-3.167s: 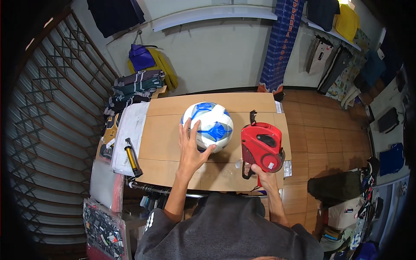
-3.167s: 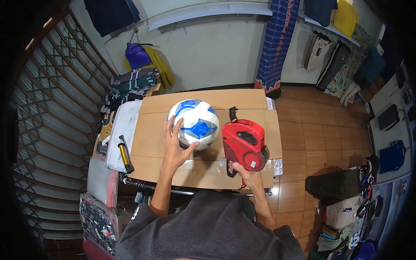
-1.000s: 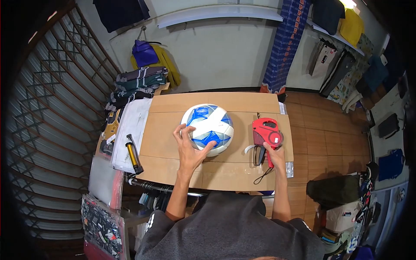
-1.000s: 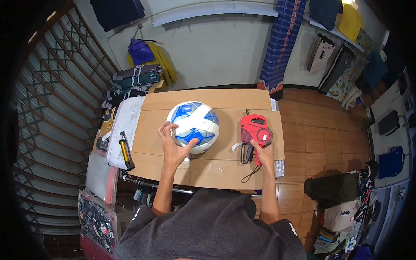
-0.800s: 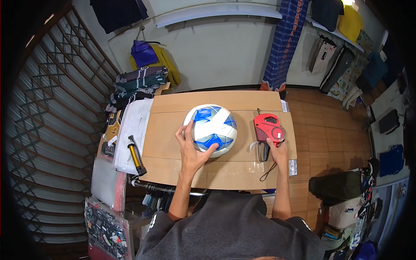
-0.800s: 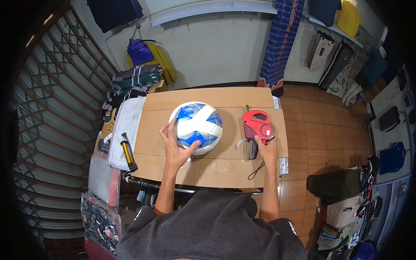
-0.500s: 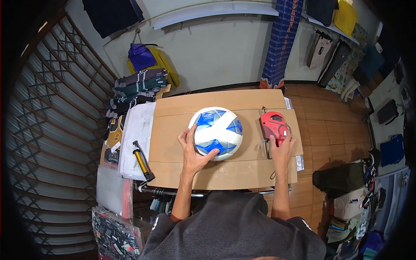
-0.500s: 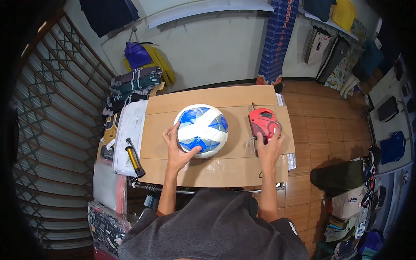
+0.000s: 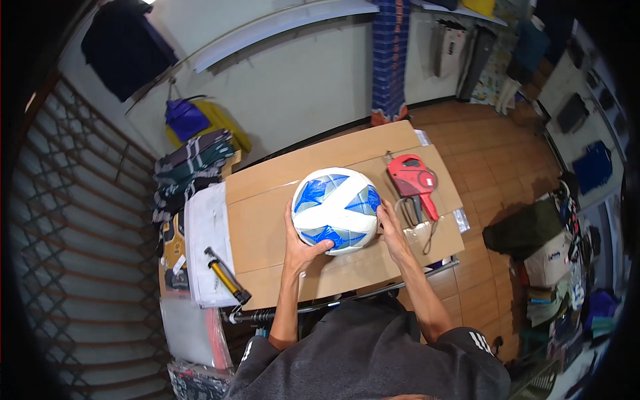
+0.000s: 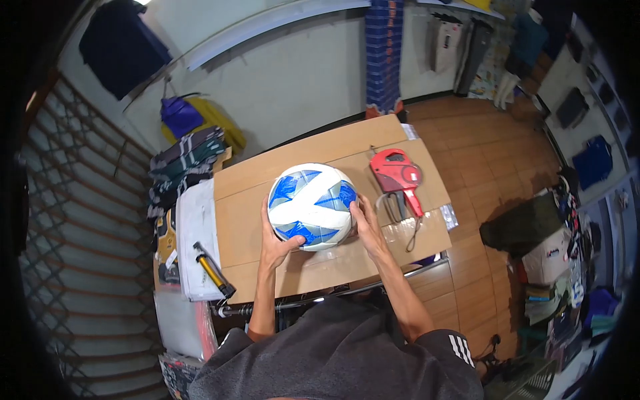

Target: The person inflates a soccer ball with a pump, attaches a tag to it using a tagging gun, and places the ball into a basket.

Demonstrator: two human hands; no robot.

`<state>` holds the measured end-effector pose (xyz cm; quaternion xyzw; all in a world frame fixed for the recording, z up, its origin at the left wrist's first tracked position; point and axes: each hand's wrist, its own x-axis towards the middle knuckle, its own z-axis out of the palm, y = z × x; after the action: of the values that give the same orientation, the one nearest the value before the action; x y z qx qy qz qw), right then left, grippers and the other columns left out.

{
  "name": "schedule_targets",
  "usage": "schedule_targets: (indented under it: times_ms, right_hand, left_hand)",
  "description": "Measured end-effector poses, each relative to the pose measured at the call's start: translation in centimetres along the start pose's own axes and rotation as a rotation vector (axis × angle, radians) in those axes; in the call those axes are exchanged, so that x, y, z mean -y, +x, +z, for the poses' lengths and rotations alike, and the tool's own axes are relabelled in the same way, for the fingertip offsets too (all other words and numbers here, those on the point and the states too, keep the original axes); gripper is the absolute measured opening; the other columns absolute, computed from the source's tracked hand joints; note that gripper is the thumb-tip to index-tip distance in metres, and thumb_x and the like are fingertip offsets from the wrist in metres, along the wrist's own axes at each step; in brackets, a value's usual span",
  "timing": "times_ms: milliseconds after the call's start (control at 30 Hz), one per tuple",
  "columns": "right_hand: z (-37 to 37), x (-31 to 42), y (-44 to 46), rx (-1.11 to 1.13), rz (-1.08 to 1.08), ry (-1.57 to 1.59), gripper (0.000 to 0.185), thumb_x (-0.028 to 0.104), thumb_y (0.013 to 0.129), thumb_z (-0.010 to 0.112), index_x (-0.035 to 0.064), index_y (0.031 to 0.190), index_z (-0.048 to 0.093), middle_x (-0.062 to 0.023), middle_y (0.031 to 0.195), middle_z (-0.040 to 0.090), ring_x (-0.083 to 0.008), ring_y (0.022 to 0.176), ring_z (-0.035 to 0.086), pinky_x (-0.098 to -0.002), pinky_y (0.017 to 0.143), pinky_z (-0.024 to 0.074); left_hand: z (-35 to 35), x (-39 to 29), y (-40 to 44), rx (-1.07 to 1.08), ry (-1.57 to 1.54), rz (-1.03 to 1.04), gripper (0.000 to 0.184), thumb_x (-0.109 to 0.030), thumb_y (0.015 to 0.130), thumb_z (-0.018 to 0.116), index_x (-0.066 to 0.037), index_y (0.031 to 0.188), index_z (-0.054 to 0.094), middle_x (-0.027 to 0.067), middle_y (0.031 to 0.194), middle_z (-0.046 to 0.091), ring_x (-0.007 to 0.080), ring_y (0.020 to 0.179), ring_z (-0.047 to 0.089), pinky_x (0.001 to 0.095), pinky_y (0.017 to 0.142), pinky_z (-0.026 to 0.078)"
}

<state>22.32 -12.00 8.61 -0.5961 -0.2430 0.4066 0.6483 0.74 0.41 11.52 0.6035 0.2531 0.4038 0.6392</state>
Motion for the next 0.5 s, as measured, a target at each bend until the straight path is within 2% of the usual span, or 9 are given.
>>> schedule_targets:
  times_ms: [67, 100, 200, 267, 333, 433, 500]
  right_hand:
    - [-2.5, 1.1, -2.3, -0.093, -0.036, 0.018, 0.079, 0.061, 0.107, 0.057, 0.0072, 0.164, 0.041, -0.0127, 0.147, 0.059, -0.0184, 0.121, 0.06, -0.0259, 0.072, 0.0513]
    - [-4.1, 2.2, -3.6, -0.109, -0.091, 0.015, 0.075, 0.055, 0.109, 0.058, 0.0063, 0.163, 0.041, -0.0144, 0.149, 0.057, -0.0209, 0.126, 0.059, -0.0283, 0.077, 0.0549]
    - [-8.4, 5.4, -8.7, -0.291, -0.17, 0.081, 0.071, 0.051, 0.11, 0.058, 0.0067, 0.162, 0.041, -0.0155, 0.15, 0.055, -0.0251, 0.133, 0.057, -0.032, 0.084, 0.0584]
    - [-14.3, 3.1, -10.9, -0.379, -0.235, 0.054, 0.07, 0.05, 0.11, 0.058, 0.0057, 0.161, 0.041, -0.0181, 0.154, 0.051, -0.03, 0.141, 0.052, -0.0416, 0.107, 0.0527]
    - [-17.5, 5.7, -15.6, -0.505, -0.207, 0.137, 0.07, 0.052, 0.11, 0.057, 0.0058, 0.161, 0.041, -0.0185, 0.155, 0.051, -0.0295, 0.141, 0.052, -0.0435, 0.107, 0.0524]
    - [-26.3, 4.3, -21.6, -0.664, -0.208, 0.016, 0.079, 0.065, 0.106, 0.053, 0.0132, 0.164, 0.038, -0.0151, 0.165, 0.043, -0.0319, 0.147, 0.049, -0.0495, 0.097, 0.0595]
    - [-30.1, 6.0, -27.5, -0.794, -0.221, 0.098, 0.078, 0.061, 0.107, 0.055, 0.0094, 0.163, 0.038, -0.0183, 0.159, 0.047, -0.0318, 0.144, 0.051, -0.0468, 0.095, 0.0604]
  left_hand:
    - [2.6, -0.4, 0.3, 0.093, -0.019, -0.001, 0.149, -0.028, 0.06, 0.106, -0.007, 0.171, 0.009, 0.0226, 0.154, 0.049, 0.0346, 0.142, 0.053, 0.0483, 0.119, 0.047]
    - [4.3, -0.7, 0.4, 0.135, -0.032, -0.007, 0.149, -0.028, 0.06, 0.106, -0.007, 0.171, 0.009, 0.0228, 0.154, 0.049, 0.0347, 0.142, 0.053, 0.0483, 0.119, 0.047]
    - [10.9, -1.4, 0.5, 0.301, -0.075, -0.027, 0.149, -0.028, 0.059, 0.105, -0.007, 0.171, 0.008, 0.0231, 0.154, 0.049, 0.035, 0.142, 0.054, 0.0483, 0.118, 0.048]
    - [16.2, -1.6, 0.3, 0.43, -0.104, -0.046, 0.15, -0.028, 0.059, 0.105, -0.006, 0.171, 0.008, 0.0232, 0.154, 0.049, 0.0351, 0.142, 0.054, 0.0483, 0.118, 0.048]
    - [22.0, -1.4, -0.6, 0.557, -0.124, -0.027, 0.149, -0.028, 0.059, 0.105, -0.005, 0.171, 0.009, 0.0231, 0.155, 0.048, 0.0345, 0.144, 0.052, 0.048, 0.12, 0.046]
    - [31.6, -0.3, -3.3, 0.72, -0.13, -0.006, 0.147, -0.027, 0.059, 0.105, -0.006, 0.171, 0.012, 0.0217, 0.157, 0.047, 0.0333, 0.145, 0.05, 0.0469, 0.122, 0.043]
    - [38.4, -0.6, -6.7, 0.837, -0.181, -0.044, 0.147, -0.026, 0.059, 0.105, -0.006, 0.171, 0.012, 0.0213, 0.157, 0.047, 0.033, 0.145, 0.05, 0.0467, 0.122, 0.044]
